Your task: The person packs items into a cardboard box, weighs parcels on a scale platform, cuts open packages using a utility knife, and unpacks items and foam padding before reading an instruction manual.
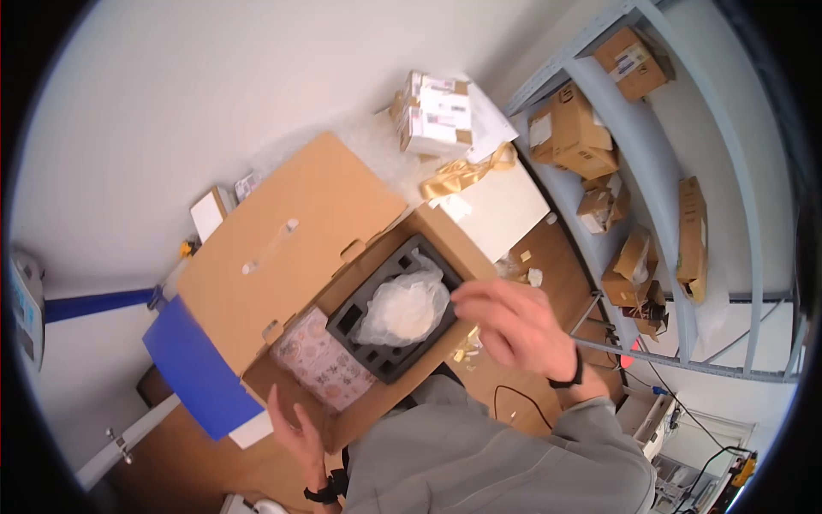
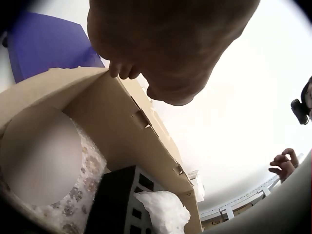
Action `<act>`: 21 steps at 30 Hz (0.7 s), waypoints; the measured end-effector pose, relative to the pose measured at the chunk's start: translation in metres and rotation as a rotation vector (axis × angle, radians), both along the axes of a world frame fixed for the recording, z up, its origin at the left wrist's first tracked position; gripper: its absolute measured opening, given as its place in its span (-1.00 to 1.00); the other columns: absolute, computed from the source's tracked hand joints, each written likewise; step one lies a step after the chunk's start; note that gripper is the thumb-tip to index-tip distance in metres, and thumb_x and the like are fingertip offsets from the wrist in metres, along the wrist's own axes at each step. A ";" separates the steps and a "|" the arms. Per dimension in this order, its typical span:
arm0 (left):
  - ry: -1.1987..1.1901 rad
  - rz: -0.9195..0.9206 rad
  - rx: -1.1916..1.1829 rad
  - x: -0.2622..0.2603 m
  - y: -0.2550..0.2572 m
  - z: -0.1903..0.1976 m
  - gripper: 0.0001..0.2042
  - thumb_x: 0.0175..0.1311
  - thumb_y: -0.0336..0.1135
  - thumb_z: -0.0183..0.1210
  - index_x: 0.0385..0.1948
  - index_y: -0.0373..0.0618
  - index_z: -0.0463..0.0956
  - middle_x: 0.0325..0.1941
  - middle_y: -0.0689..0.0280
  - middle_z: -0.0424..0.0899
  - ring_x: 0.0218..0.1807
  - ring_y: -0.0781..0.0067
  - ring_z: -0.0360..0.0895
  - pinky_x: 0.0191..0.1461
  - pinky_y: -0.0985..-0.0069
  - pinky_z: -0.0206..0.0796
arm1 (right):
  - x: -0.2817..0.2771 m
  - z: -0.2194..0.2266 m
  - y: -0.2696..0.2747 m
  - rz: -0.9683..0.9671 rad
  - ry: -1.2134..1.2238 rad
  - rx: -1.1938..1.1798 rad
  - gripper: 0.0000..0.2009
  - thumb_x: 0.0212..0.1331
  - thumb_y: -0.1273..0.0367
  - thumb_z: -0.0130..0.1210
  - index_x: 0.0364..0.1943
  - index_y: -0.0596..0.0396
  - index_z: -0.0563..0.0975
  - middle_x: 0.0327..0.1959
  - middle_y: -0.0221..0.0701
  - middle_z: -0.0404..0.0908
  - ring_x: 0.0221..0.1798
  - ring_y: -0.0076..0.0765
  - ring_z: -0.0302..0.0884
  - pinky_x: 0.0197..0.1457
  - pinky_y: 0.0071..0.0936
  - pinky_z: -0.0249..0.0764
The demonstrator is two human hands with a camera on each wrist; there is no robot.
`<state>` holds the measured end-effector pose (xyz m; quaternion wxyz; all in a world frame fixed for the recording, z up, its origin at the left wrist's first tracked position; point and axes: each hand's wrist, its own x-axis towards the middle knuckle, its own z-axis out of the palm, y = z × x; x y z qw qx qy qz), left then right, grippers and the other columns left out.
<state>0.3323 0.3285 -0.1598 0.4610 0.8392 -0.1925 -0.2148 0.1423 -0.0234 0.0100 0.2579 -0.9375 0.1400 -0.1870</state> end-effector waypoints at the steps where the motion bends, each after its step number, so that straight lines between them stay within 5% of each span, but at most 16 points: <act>1: -0.173 0.060 0.078 0.001 0.019 0.008 -0.50 0.48 -0.52 0.06 0.44 -0.33 0.28 0.47 0.02 0.42 0.47 0.12 0.39 0.56 0.20 0.18 | 0.009 0.023 0.004 0.133 -0.141 -0.048 -0.68 -0.12 0.62 0.14 -0.19 0.14 0.65 -0.11 -0.18 0.70 -0.34 -0.20 0.68 -0.29 -0.42 0.69; 2: -0.257 0.109 0.190 0.004 0.035 0.009 -0.50 0.48 -0.51 0.06 0.44 -0.33 0.27 0.51 0.04 0.37 0.50 0.11 0.35 0.57 0.17 0.15 | 0.019 0.042 0.009 0.255 -0.297 -0.101 -0.69 -0.21 0.63 0.15 -0.26 0.14 0.66 -0.14 -0.21 0.70 -0.39 -0.26 0.67 -0.37 -0.42 0.68; 4: -0.356 0.142 0.280 0.009 0.056 0.005 -0.49 0.49 -0.49 0.06 0.45 -0.32 0.24 0.52 0.04 0.35 0.52 0.11 0.33 0.58 0.14 0.13 | 0.025 0.070 0.033 0.197 -0.363 -0.053 -0.72 -0.28 0.62 0.13 -0.38 0.12 0.69 -0.18 -0.24 0.70 -0.43 -0.29 0.67 -0.43 -0.45 0.67; 6: -0.386 0.198 0.367 0.012 0.076 -0.008 -0.44 0.51 -0.40 0.07 0.50 -0.29 0.16 0.55 -0.01 0.28 0.55 0.07 0.27 0.60 0.10 0.08 | 0.022 0.090 0.020 0.441 -0.395 -0.071 -0.59 -0.16 0.30 0.40 -0.22 0.30 0.62 -0.18 -0.08 0.64 -0.16 0.06 0.66 -0.16 -0.14 0.72; 7: -0.396 0.206 0.369 0.012 0.085 -0.015 -0.44 0.51 -0.40 0.07 0.50 -0.29 0.16 0.55 -0.01 0.28 0.55 0.07 0.27 0.60 0.10 0.08 | 0.021 0.099 0.017 0.447 -0.407 -0.071 -0.59 -0.16 0.30 0.40 -0.22 0.30 0.62 -0.18 -0.08 0.64 -0.16 0.06 0.66 -0.16 -0.14 0.72; 9: -0.159 0.349 0.334 0.008 0.095 -0.030 -0.40 0.49 -0.39 0.12 0.52 -0.25 0.14 0.54 -0.06 0.27 0.53 -0.04 0.29 0.56 0.11 0.14 | 0.018 0.113 0.011 0.465 -0.231 0.025 -0.77 -0.17 0.41 0.37 -0.48 0.26 0.55 -0.36 -0.20 0.60 -0.40 -0.05 0.61 -0.47 -0.33 0.62; 10: -0.155 0.356 0.328 0.006 0.098 -0.037 -0.40 0.49 -0.39 0.12 0.52 -0.25 0.14 0.54 -0.06 0.27 0.53 -0.04 0.29 0.56 0.11 0.14 | 0.025 0.107 0.023 0.472 -0.228 0.020 -0.77 -0.17 0.41 0.37 -0.48 0.26 0.55 -0.36 -0.20 0.60 -0.40 -0.05 0.61 -0.47 -0.33 0.62; 12: 0.055 0.438 0.286 0.003 0.100 -0.053 -0.40 0.55 -0.26 0.11 0.53 -0.24 0.13 0.55 -0.09 0.26 0.51 -0.01 0.32 0.54 0.14 0.18 | 0.045 0.084 0.060 0.109 -0.785 0.116 -0.86 -0.12 0.48 0.28 -0.48 0.25 0.55 -0.35 -0.23 0.60 -0.41 -0.09 0.59 -0.47 -0.34 0.59; 13: 0.059 0.429 0.278 0.001 0.100 -0.059 -0.40 0.55 -0.26 0.11 0.53 -0.24 0.13 0.55 -0.09 0.26 0.51 -0.01 0.32 0.54 0.14 0.18 | 0.039 0.082 0.056 0.105 -0.781 0.103 -0.86 -0.12 0.48 0.28 -0.48 0.25 0.55 -0.35 -0.23 0.60 -0.41 -0.09 0.59 -0.47 -0.34 0.59; 15: 0.181 0.433 0.258 -0.003 0.105 -0.068 -0.40 0.60 -0.13 0.05 0.53 -0.25 0.13 0.54 -0.13 0.28 0.50 0.02 0.34 0.53 0.18 0.21 | 0.028 0.080 0.049 0.510 -0.495 0.325 -0.91 -0.09 0.53 0.21 -0.47 0.26 0.55 -0.37 -0.19 0.60 -0.43 -0.12 0.59 -0.50 -0.36 0.58; 19: 0.191 0.393 0.213 -0.004 0.119 -0.084 -0.40 0.63 -0.05 0.00 0.52 -0.25 0.16 0.51 -0.16 0.31 0.50 0.01 0.34 0.53 0.21 0.20 | 0.024 0.060 0.034 0.497 -0.635 0.187 -0.88 -0.10 0.51 0.24 -0.45 0.27 0.56 -0.37 -0.18 0.58 -0.46 -0.17 0.57 -0.51 -0.40 0.56; 21: 0.181 0.335 0.250 -0.018 0.111 -0.074 -0.40 0.64 -0.01 -0.03 0.50 -0.27 0.18 0.50 -0.17 0.33 0.52 0.00 0.32 0.54 0.22 0.18 | 0.012 0.056 0.028 0.340 -0.752 0.163 -0.86 -0.13 0.52 0.24 -0.41 0.24 0.59 -0.36 -0.16 0.59 -0.53 -0.22 0.51 -0.55 -0.42 0.53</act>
